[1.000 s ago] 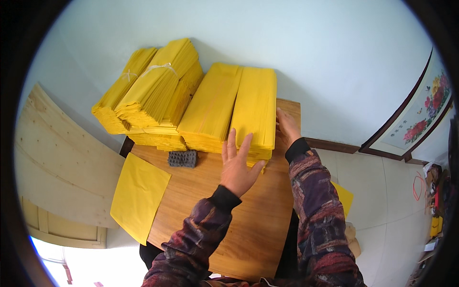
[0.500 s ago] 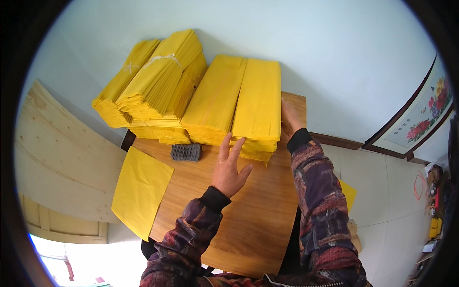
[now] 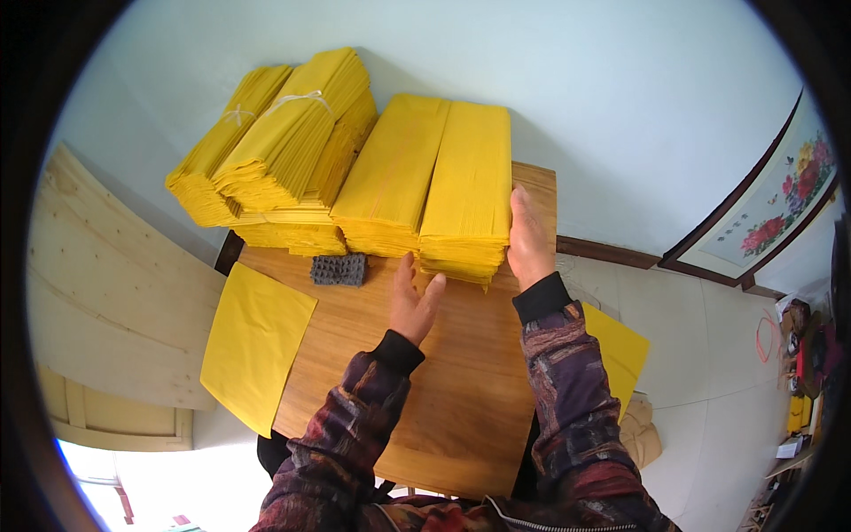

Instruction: The person repeatedly folds yellow paper sheets on a wooden table, aligning edges and pressing creases. They stack folded sheets and continue folding additional sheets from a nearby pile.

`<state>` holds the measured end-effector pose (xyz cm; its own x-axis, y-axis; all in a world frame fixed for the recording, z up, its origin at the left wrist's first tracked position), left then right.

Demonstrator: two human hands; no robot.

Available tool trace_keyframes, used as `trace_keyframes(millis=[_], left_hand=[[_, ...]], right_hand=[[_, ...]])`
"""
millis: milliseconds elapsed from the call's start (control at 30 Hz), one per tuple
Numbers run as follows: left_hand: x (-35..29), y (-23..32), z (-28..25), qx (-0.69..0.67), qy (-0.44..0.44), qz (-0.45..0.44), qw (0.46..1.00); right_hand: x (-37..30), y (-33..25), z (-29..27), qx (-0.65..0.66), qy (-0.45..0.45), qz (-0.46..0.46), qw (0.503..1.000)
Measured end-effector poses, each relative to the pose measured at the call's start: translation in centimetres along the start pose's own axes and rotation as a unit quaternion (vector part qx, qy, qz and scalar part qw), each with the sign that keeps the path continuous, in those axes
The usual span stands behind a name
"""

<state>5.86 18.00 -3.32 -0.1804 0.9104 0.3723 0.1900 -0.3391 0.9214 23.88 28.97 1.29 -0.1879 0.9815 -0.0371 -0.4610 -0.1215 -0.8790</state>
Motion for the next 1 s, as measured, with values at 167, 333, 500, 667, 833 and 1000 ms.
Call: trace_keyframes(millis=[167,333,500,667,833,1000], left_hand=[[1.0,-0.2,1.1,0.012,-0.002,-0.020,1.000],[0.5,-0.3,0.7,-0.022,0.008,-0.034,0.999],[0.3,-0.6,0.9,-0.091,0.013,-0.076,0.993],[0.5,0.1,2.2,-0.206,0.036,-0.138,0.968],[-0.3,-0.2,2.2,-0.226,0.125,-0.209,0.943],[0.1,-1.7,2.6,-0.317,-0.004,-0.324,0.891]], right_hand=[[0.7,0.6,0.6,-0.049,0.045,-0.006,0.998],[0.3,1.1,-0.8,-0.044,0.103,0.004,0.994],[-1.7,2.9,-0.7,0.065,0.077,0.024,0.995],[-1.5,4.0,0.4,0.104,0.079,0.052,0.990],[-1.6,4.3,-0.8,0.112,0.088,0.063,0.988],[-3.1,5.7,-0.3,0.050,0.162,0.030,0.985]])
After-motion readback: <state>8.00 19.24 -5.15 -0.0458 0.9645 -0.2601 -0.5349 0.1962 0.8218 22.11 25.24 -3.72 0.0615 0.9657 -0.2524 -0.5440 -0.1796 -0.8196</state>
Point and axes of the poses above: each hand's wrist, its own x-axis towards the middle knuckle, its own z-axis out of the palm, y = z × x, the point moved 3 cm from there along x, towards the middle knuckle, and after that the axes turned 15 degrees about z, right-handed, at the moved point
